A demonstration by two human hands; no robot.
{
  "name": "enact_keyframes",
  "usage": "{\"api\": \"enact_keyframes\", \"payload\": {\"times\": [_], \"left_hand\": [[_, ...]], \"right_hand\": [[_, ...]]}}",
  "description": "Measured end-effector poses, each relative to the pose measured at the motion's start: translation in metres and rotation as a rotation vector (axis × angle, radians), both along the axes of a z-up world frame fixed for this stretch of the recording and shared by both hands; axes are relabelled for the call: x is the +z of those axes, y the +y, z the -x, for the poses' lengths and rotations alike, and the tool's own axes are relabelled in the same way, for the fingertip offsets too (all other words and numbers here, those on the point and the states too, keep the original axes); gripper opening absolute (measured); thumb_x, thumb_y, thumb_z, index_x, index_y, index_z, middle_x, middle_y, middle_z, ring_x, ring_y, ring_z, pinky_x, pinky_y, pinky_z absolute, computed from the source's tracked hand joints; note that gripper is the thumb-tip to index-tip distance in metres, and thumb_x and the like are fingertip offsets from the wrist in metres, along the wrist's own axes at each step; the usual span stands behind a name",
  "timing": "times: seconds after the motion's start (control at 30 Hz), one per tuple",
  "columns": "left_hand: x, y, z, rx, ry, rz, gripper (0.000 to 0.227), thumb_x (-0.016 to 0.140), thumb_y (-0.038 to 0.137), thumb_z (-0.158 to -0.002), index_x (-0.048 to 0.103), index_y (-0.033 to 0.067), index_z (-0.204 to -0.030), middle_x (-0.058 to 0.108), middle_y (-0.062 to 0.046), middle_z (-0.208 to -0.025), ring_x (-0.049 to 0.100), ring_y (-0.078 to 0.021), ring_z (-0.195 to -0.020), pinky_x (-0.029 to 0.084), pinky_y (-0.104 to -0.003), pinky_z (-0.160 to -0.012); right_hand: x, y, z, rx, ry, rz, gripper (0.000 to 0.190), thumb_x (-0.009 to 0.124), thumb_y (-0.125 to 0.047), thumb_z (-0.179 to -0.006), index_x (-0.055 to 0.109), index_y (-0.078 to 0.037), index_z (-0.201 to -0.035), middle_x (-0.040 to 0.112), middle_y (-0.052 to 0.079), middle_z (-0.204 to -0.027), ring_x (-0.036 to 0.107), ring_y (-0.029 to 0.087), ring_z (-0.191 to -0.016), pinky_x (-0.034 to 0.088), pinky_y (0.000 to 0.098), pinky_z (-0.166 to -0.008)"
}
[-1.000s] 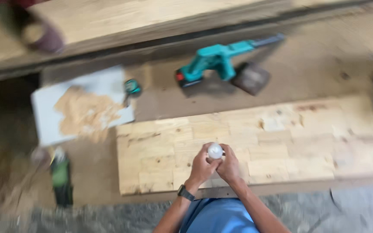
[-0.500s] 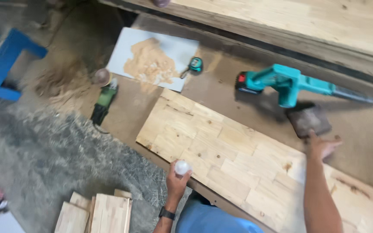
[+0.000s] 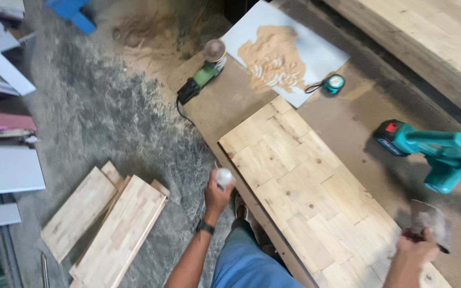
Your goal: The person applies wood filler or glue from a white bottle into cracks on a long wooden panel, wipes the surface by hand, and then uses a hand-held power planer to smooth the surface of the wood.
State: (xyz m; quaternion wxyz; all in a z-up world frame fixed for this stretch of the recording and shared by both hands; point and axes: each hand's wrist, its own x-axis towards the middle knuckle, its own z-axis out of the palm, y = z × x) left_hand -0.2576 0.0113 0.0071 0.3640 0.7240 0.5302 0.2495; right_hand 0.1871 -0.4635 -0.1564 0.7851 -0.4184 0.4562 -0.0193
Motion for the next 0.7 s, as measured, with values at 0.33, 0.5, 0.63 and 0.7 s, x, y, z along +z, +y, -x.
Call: {"api": "enact_keyframes", "payload": {"times": [0.33, 0.5, 0.63, 0.7], "left_hand": [[-0.091, 0.203, 0.039, -0.137, 0.327, 0.022, 0.066, 0.076, 0.048, -0.086, 0.048, 0.0169, -0.137, 0.067, -0.019, -0.120, 0.065, -0.0475, -0.106, 0.050, -0.062, -0.077], [-0.119, 0.243, 0.048, -0.268, 0.423, -0.066, 0.067, 0.078, 0.043, -0.085, 0.052, 0.0117, -0.138, 0.067, -0.018, -0.120, 0.065, -0.0426, -0.113, 0.057, -0.058, -0.086], [-0.119, 0.250, 0.052, -0.296, 0.419, -0.113, 0.061, 0.073, 0.035, -0.089, 0.051, 0.0156, -0.143, 0.061, -0.014, -0.121, 0.057, -0.0389, -0.117, 0.054, -0.057, -0.088], [-0.106, 0.247, 0.053, -0.277, 0.419, -0.127, 0.055, 0.072, 0.031, -0.093, 0.052, 0.0140, -0.141, 0.060, -0.015, -0.122, 0.054, -0.0380, -0.119, 0.054, -0.055, -0.087]], "right_hand": [[0.133, 0.330, 0.245, 1.161, -0.361, 0.205, 0.019, 0.074, -0.013, -0.095, 0.063, -0.005, -0.082, 0.059, 0.013, -0.078, 0.065, 0.025, -0.076, 0.058, 0.0403, -0.070], [0.161, 0.507, 0.287, 1.472, -0.766, 0.474, 0.024, 0.080, 0.001, -0.087, 0.079, -0.007, -0.110, 0.077, 0.014, -0.109, 0.070, 0.025, -0.108, 0.060, 0.0442, -0.089], [0.158, 0.590, 0.299, 1.674, -1.027, 0.823, 0.009, 0.072, -0.012, -0.095, 0.080, -0.008, -0.097, 0.076, 0.012, -0.087, 0.065, 0.029, -0.073, 0.056, 0.0419, -0.067], [0.127, 0.605, 0.295, 1.691, -0.803, 0.936, 0.015, 0.071, -0.021, -0.101, 0.081, -0.013, -0.093, 0.075, 0.005, -0.076, 0.059, 0.015, -0.049, 0.055, 0.0332, -0.051]]}}
